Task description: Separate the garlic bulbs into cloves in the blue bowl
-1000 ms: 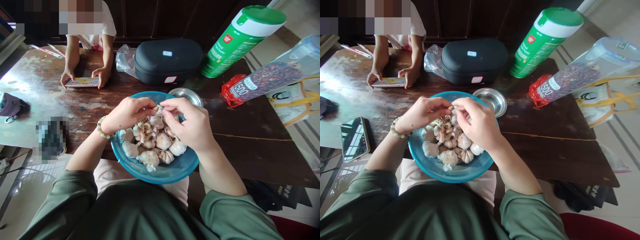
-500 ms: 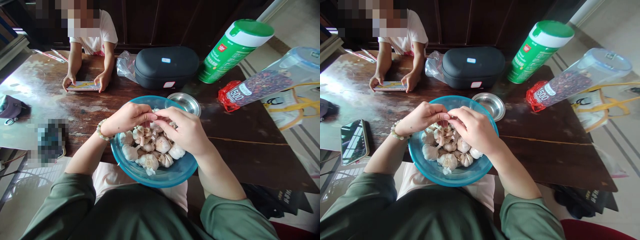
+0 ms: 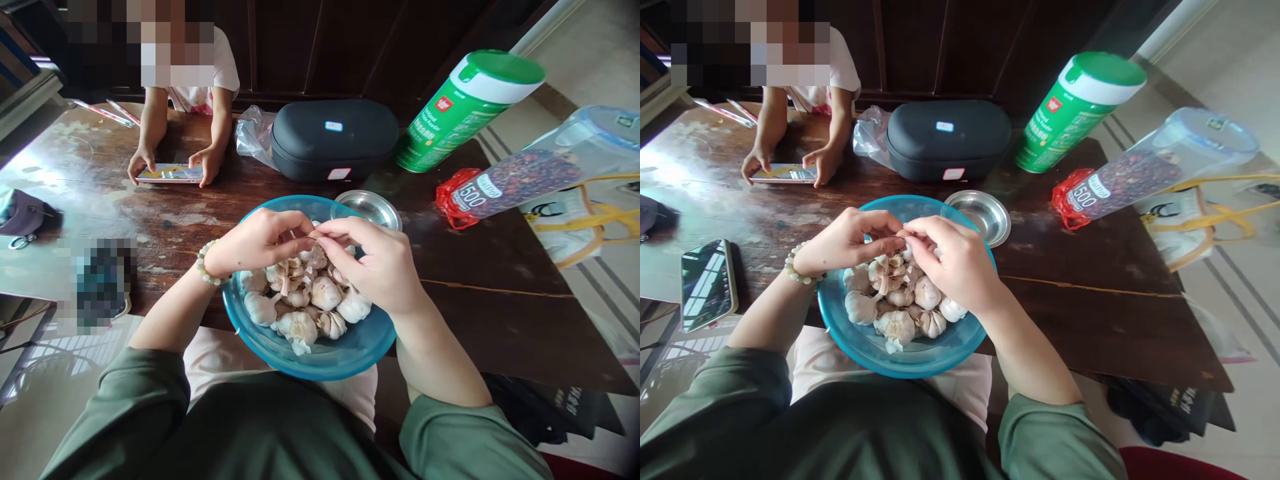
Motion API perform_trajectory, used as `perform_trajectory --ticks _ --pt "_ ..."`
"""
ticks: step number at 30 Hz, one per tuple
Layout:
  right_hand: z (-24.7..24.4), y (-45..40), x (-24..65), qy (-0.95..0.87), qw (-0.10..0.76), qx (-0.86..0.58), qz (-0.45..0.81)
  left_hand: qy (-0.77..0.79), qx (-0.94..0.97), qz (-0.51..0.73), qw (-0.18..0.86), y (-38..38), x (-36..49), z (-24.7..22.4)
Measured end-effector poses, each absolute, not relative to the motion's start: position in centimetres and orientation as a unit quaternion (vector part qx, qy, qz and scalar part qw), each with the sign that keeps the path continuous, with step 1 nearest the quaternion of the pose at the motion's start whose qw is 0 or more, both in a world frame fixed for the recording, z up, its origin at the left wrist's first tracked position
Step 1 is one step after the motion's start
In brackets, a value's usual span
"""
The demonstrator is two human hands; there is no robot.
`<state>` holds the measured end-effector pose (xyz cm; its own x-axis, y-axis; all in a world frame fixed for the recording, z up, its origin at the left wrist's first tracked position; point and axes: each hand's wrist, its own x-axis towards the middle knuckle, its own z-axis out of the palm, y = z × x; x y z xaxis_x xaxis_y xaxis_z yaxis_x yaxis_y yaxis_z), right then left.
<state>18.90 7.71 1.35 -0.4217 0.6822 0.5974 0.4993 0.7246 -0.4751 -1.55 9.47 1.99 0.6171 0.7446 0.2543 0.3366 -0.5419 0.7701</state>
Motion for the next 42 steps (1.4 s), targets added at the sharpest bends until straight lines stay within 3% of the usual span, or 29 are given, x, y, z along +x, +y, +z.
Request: perform_trajectory --ticks 11,18,30,42 --pt "1.31 7.54 18.94 -0.817 0.406 -0.377 0.159 0.330 0.828 0.312 0.329 9.63 -1.61 1.64" --pt "1.34 7.41 18.84 -0.816 0.409 -0.385 0.137 0.330 0.797 0.282 0.419 9.46 -1.67 2.04" --pt "1.56 7.49 18.80 -0.832 0.407 -0.363 0.106 0.384 0.738 0.336 0.442 9.20 -1.52 2.19" --pt "1.27 7.67 18.96 -0.854 0.390 -0.337 0.078 0.338 0.679 0.264 0.596 9.88 -1.94 1.95"
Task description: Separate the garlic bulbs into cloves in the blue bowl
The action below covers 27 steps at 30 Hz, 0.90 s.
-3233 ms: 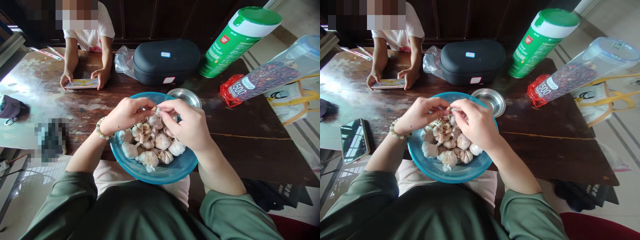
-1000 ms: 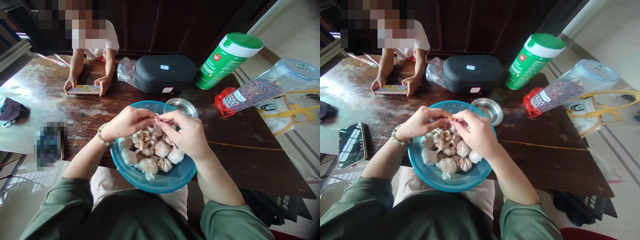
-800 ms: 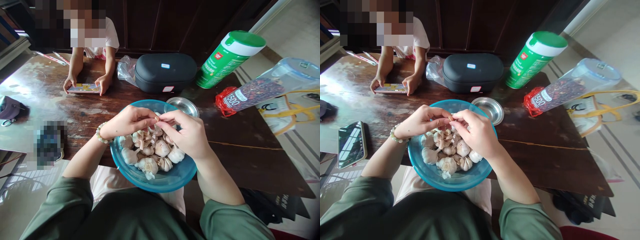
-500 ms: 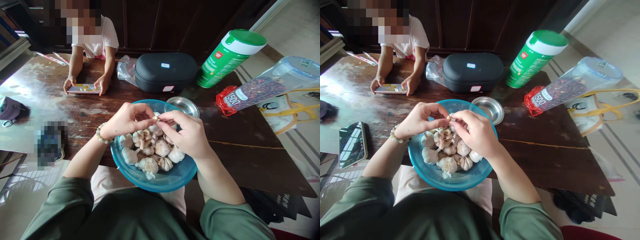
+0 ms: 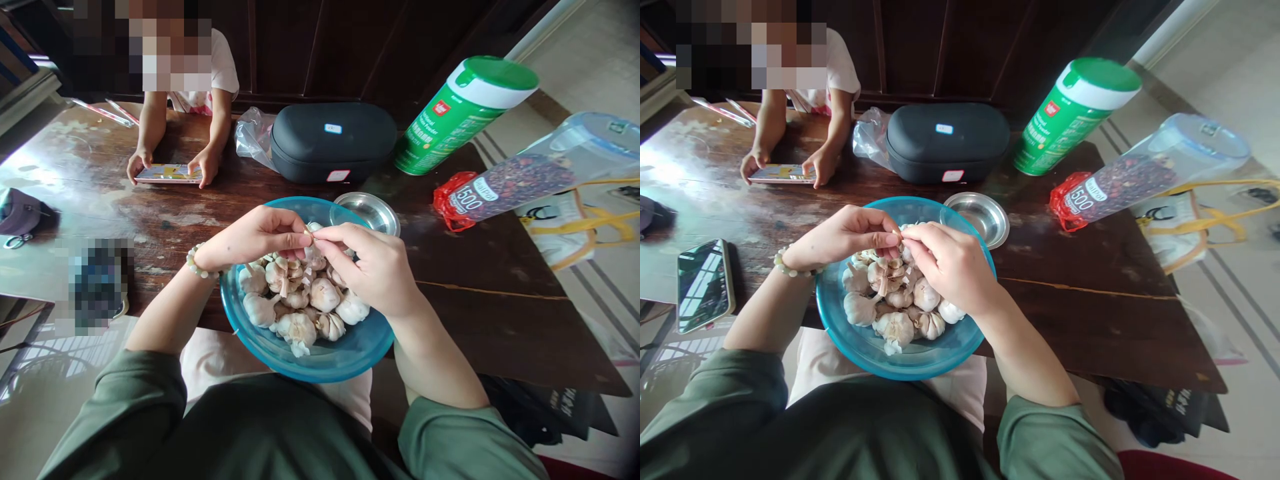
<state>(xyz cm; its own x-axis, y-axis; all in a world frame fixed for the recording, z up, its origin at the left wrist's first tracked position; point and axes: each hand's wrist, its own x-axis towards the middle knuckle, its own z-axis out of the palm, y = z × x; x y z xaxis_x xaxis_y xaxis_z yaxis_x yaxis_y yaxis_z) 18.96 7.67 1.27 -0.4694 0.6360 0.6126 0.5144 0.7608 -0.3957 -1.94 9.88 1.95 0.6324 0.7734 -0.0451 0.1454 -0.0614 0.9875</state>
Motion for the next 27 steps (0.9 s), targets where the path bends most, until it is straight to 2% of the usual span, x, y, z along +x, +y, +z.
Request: perform_trajectory --ticks 8,20,27 --pt "1.12 7.67 18.93 -0.874 0.358 -0.315 0.089 0.349 0.639 0.278 0.626 9.99 -2.12 2.21" --pt "1.34 7.55 18.82 -0.895 0.320 -0.304 0.068 0.341 0.661 0.205 0.636 10.15 -2.19 2.47" --pt "1.51 7.60 18.70 -0.903 0.313 -0.286 0.068 0.348 0.654 0.207 0.639 10.16 -2.29 2.41"
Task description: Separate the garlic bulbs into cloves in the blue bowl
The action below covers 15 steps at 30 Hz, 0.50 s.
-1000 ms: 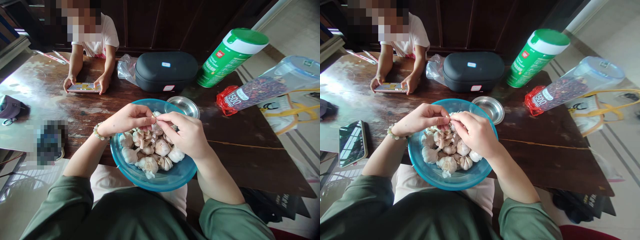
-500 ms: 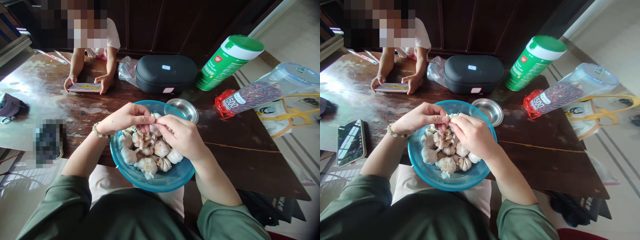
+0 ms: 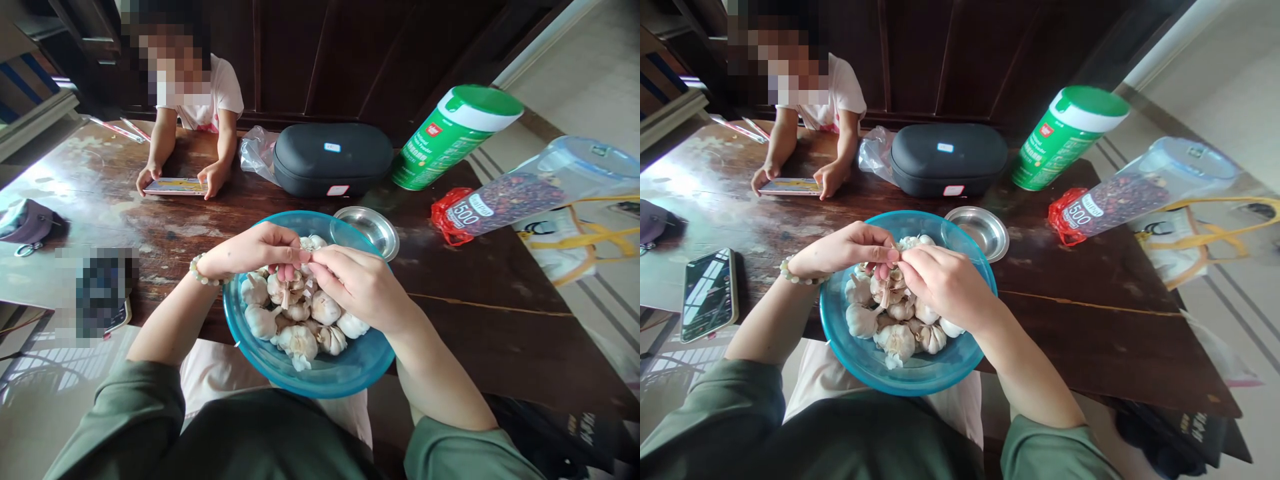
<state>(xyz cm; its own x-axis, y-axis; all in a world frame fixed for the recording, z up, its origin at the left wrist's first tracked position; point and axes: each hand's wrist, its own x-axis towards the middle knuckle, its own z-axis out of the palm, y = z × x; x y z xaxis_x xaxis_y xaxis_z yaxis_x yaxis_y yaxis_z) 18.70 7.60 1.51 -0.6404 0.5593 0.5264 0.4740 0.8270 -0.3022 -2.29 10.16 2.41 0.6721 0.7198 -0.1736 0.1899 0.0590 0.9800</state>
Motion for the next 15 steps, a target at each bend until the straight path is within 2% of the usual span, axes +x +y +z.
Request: perform_trajectory --ticks 15 --pt "1.68 7.68 18.69 -0.912 0.286 -0.290 0.057 0.371 0.635 0.204 0.646 10.07 -1.87 2.55"
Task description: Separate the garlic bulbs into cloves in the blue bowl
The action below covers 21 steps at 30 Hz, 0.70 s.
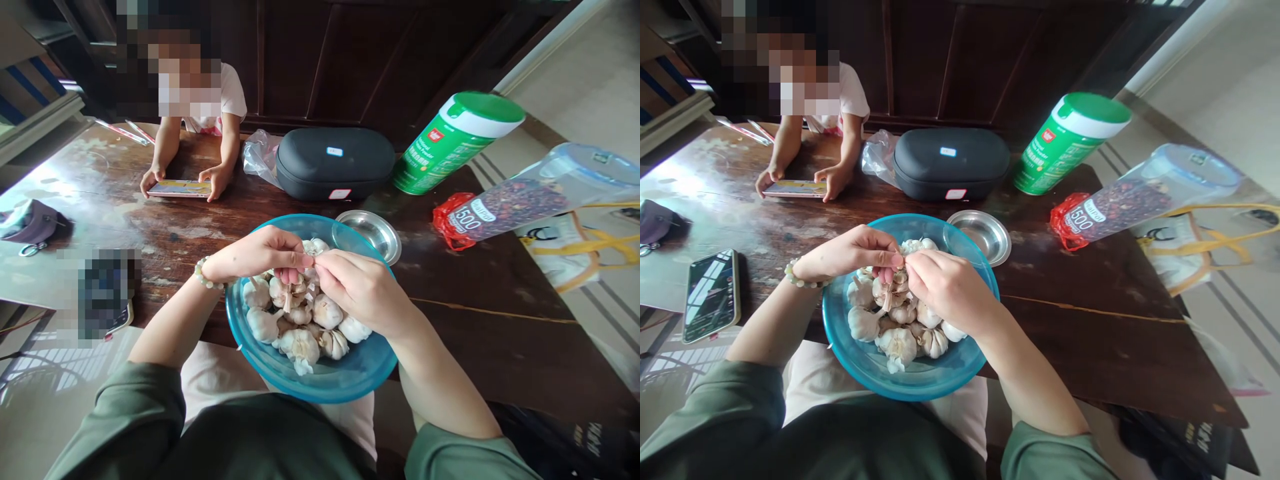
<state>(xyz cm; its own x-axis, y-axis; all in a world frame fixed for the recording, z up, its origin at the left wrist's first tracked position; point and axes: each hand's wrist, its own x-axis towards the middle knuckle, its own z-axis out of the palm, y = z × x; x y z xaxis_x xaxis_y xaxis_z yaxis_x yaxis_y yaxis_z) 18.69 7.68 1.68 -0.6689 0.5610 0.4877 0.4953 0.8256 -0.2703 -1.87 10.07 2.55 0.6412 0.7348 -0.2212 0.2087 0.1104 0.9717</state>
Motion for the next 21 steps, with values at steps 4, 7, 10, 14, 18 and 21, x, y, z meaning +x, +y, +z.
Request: perform_trajectory --ticks 4,7,10,14,18,21 --pt "1.57 7.62 18.76 -0.900 0.291 -0.317 0.073 0.370 0.628 0.225 0.647 10.03 -1.84 2.37" --pt "1.47 7.61 18.81 -0.897 0.288 -0.327 0.068 0.361 0.630 0.236 0.645 10.06 -1.82 2.17" --pt "1.43 7.64 18.83 -0.898 0.283 -0.333 0.058 0.356 0.635 0.236 0.644 10.10 -1.78 1.99" --pt "1.40 7.70 18.82 -0.899 0.284 -0.331 0.040 0.358 0.638 0.256 0.632 10.01 -1.72 1.98" --pt "1.31 7.68 18.82 -0.899 0.295 -0.324 0.021 0.363 0.638 0.262 0.627 9.92 -1.74 2.14" --pt "1.25 7.62 18.86 -0.895 0.312 -0.320 0.009 0.352 0.637 0.246 0.641 9.94 -1.81 2.15"
